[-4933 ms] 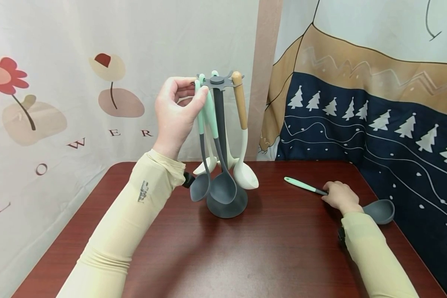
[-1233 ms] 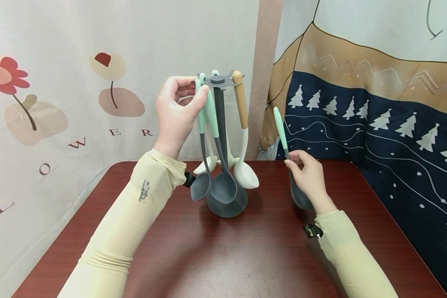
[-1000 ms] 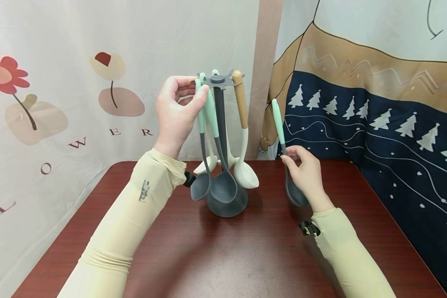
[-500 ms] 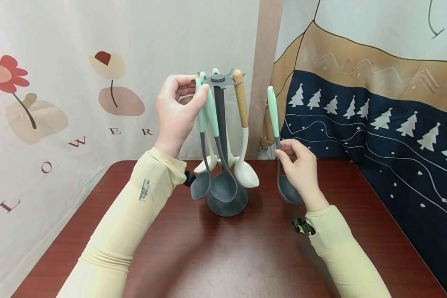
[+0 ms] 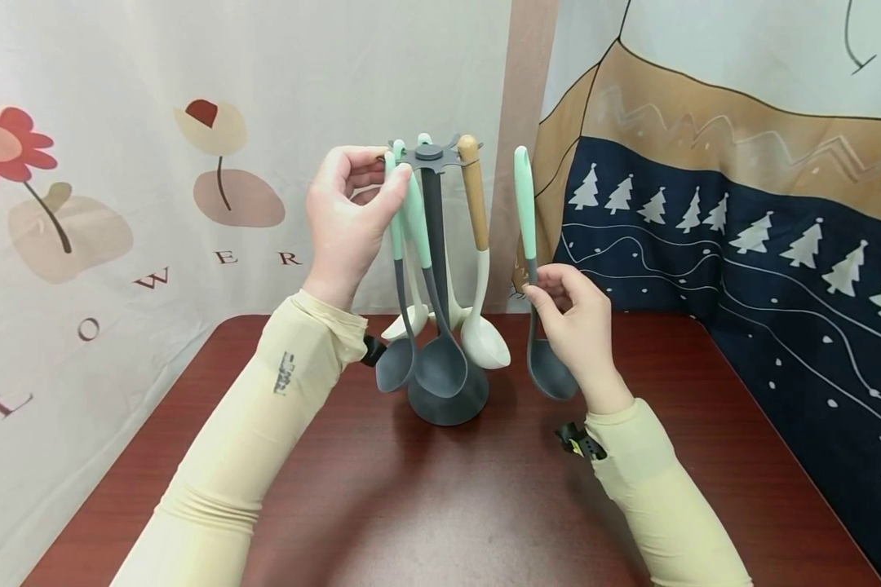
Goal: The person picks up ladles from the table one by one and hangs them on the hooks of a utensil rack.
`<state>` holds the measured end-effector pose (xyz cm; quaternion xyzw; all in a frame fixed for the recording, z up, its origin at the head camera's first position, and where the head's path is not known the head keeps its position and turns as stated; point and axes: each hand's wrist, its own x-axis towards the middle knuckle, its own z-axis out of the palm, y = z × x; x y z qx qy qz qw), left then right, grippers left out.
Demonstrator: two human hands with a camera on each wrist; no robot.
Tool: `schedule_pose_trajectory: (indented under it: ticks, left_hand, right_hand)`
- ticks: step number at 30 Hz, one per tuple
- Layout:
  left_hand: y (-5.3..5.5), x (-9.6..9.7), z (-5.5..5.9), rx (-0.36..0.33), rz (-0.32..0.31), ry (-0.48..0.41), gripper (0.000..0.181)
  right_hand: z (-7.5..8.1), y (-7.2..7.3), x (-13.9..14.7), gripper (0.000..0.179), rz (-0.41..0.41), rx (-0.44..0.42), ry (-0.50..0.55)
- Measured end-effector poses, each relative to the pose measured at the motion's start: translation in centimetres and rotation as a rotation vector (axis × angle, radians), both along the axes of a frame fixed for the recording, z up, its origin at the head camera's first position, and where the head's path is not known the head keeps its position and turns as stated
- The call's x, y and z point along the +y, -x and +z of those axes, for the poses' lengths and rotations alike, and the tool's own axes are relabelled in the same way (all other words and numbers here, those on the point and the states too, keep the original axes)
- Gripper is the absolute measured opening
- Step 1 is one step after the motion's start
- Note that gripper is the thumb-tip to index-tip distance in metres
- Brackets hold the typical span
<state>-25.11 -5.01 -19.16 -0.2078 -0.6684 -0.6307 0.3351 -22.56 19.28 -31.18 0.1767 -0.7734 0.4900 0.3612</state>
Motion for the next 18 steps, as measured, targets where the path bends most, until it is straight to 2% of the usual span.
schedule_pose_trajectory:
  ticks: [18]
  left_hand:
    - [0.0, 0.1, 0.1, -0.003, -0.002, -0.018, 0.031]
  right_hand:
    - [0.9, -0.4, -2.2, 0.017, 0.099, 0.054, 0.051]
